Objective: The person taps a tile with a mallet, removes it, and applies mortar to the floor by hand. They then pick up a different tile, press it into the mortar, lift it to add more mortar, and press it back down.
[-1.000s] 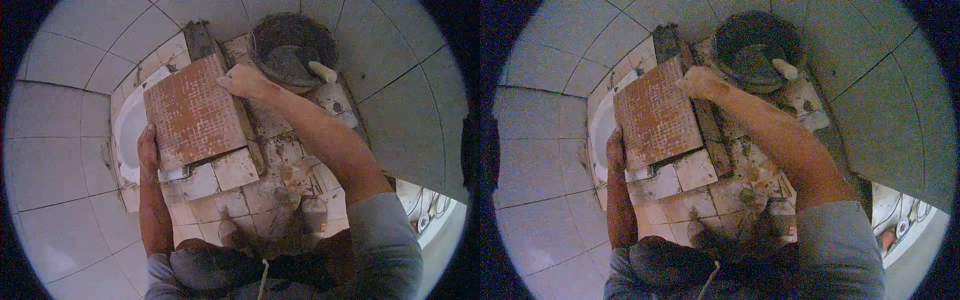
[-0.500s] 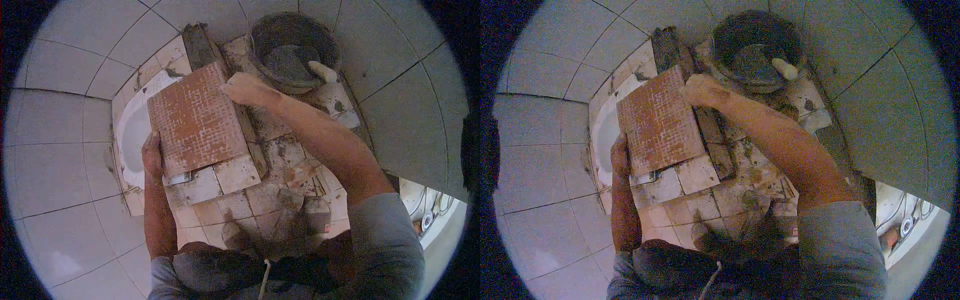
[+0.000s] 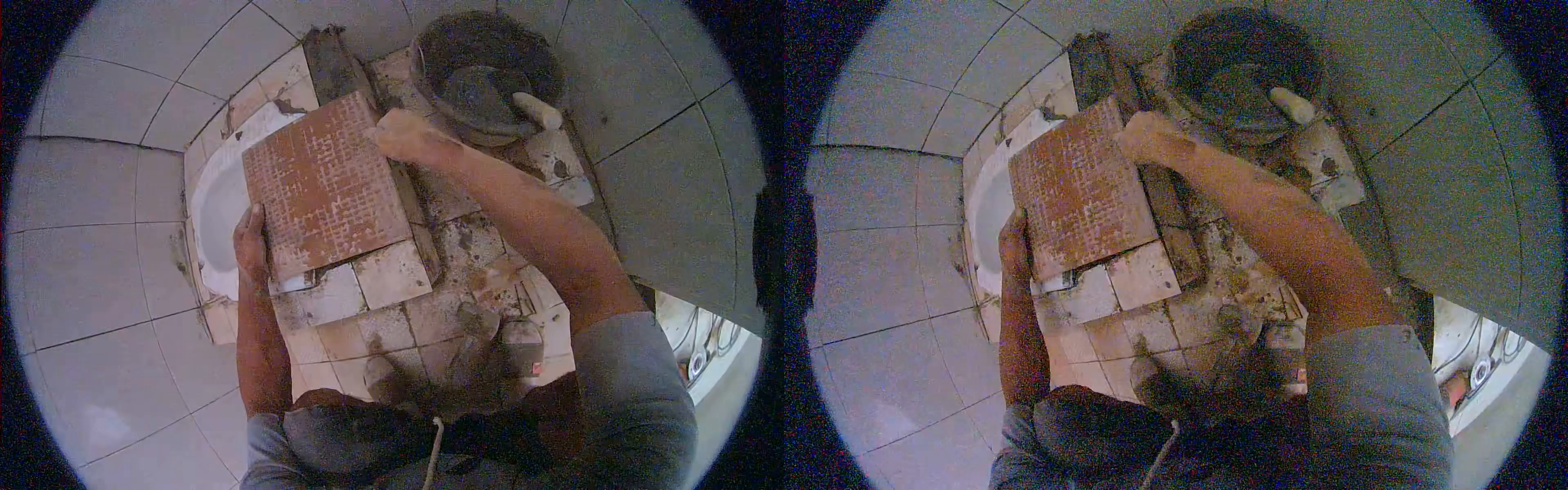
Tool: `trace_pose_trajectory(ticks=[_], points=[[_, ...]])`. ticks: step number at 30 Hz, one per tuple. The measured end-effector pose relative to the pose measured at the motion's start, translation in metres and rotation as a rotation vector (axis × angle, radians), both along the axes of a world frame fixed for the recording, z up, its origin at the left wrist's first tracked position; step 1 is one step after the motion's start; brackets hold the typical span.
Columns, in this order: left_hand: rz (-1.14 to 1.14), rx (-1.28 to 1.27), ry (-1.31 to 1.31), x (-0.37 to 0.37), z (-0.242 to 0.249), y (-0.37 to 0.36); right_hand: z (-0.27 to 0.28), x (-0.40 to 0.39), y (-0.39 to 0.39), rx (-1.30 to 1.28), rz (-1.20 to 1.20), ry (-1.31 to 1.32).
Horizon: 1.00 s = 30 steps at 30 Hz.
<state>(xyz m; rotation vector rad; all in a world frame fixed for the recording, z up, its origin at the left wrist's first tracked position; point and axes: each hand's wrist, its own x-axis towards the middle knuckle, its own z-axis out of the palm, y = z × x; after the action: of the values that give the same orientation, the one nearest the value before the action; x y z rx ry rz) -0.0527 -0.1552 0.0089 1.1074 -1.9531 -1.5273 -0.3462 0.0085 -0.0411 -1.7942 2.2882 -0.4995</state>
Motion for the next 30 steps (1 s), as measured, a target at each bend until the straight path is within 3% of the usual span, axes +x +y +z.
trace_pose_trajectory(ticks=[3,5,8,10,15,17,21,23,30], points=[[0.010,0.014,0.035,-0.002,-0.001,0.001,0.011,0.002,0.010,-0.033,0.030,0.040],[0.048,0.007,0.036,-0.001,-0.005,-0.002,0.030,0.006,0.021,-0.041,-0.102,-0.298],[0.030,-0.072,-0.028,0.004,-0.008,-0.009,0.034,0.008,0.022,-0.023,-0.162,-0.380],[0.005,-0.237,-0.187,-0.002,0.007,0.004,0.036,0.008,0.022,0.009,-0.134,-0.307],[-0.005,-0.172,-0.109,-0.002,0.007,0.007,0.027,0.006,0.018,-0.032,-0.113,-0.266],[-0.009,-0.181,-0.122,-0.005,0.012,0.013,0.009,-0.003,0.009,-0.080,0.103,-0.053],[0.014,-0.145,-0.139,-0.004,0.011,0.012,0.006,0.002,0.005,-0.024,0.020,-0.029],[0.022,-0.138,-0.141,-0.003,0.008,0.008,0.034,0.009,0.020,0.018,-0.131,-0.215],[0.028,-0.370,-0.218,0.000,0.001,-0.002,0.021,0.000,0.015,-0.021,0.061,-0.062]])
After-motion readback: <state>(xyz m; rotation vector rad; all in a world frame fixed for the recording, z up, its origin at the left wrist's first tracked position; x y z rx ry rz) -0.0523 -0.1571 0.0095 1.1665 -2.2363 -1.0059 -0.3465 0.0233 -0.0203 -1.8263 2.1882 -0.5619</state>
